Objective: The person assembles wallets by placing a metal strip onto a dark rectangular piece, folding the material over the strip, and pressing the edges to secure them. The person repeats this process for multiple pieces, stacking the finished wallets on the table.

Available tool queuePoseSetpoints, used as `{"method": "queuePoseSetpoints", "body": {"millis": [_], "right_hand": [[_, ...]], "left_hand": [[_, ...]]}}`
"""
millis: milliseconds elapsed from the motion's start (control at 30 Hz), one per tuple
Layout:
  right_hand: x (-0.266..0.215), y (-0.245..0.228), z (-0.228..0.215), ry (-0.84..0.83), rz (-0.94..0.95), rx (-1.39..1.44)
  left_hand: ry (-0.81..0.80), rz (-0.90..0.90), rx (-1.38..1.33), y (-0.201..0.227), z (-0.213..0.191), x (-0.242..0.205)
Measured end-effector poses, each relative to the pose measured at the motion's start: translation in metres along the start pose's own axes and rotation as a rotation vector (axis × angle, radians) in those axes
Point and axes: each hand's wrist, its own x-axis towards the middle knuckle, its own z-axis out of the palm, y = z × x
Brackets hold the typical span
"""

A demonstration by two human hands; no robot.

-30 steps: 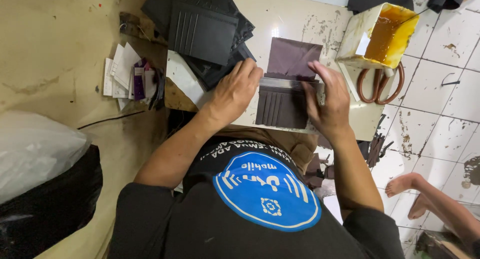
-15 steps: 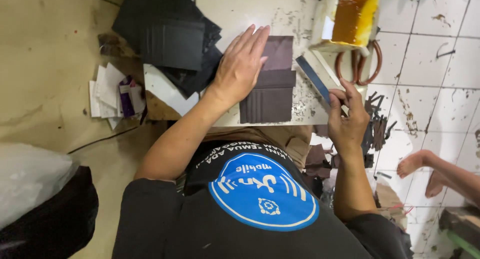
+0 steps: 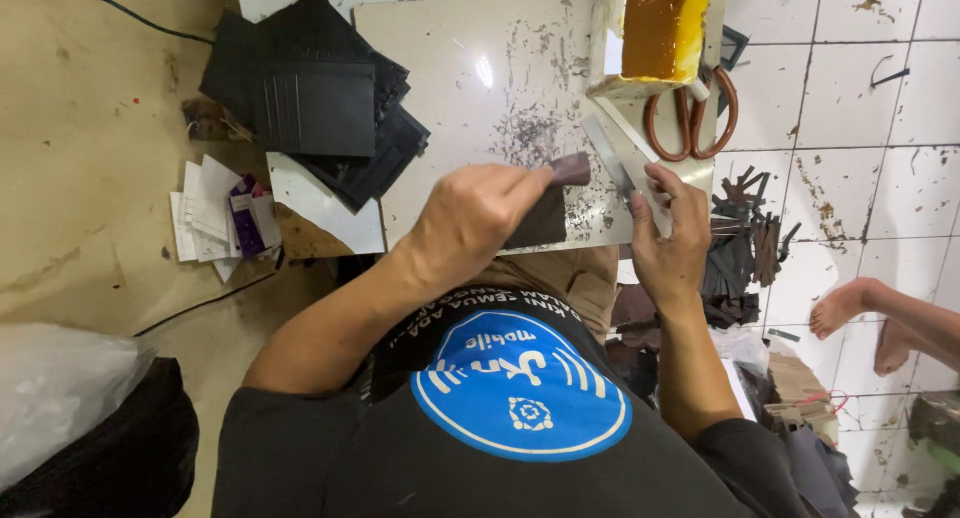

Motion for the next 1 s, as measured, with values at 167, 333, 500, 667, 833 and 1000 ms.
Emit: {"method": "queuePoseSetpoints", "body": {"millis": [167, 333, 500, 667, 833, 1000], "right_hand": [[-0.005, 0.008, 0.005, -0.021, -0.01, 0.01], [0.008, -0.021, -0.01, -0.152, 0.061, 0.023], [0.016, -0.027, -0.004, -0.184, 0.02, 0.086], [0.049, -0.05, 0.021, -0.355, -0.166, 0.14], [0.079, -0.064, 0.072, -0.531, -0.34, 0.14], [0.096, -0.054, 0.114, -0.72, -0.381, -0.038]], "left_hand": [[0.154, 0.087, 0.043, 0.015, -0.013, -0.003], [0.128, 0.18, 0.073, 0.039, -0.077, 0.002], [-0.16, 0.074, -0.105, 0.026, -0.041, -0.068], [-0.195, -0.118, -0.115, 0.015, -0.003, -0.115], [-0.08, -0.233, 0.059, 0.012, 0.015, -0.118], [-0.078, -0.284, 0.218, 0.012, 0.023, -0.119]]}}
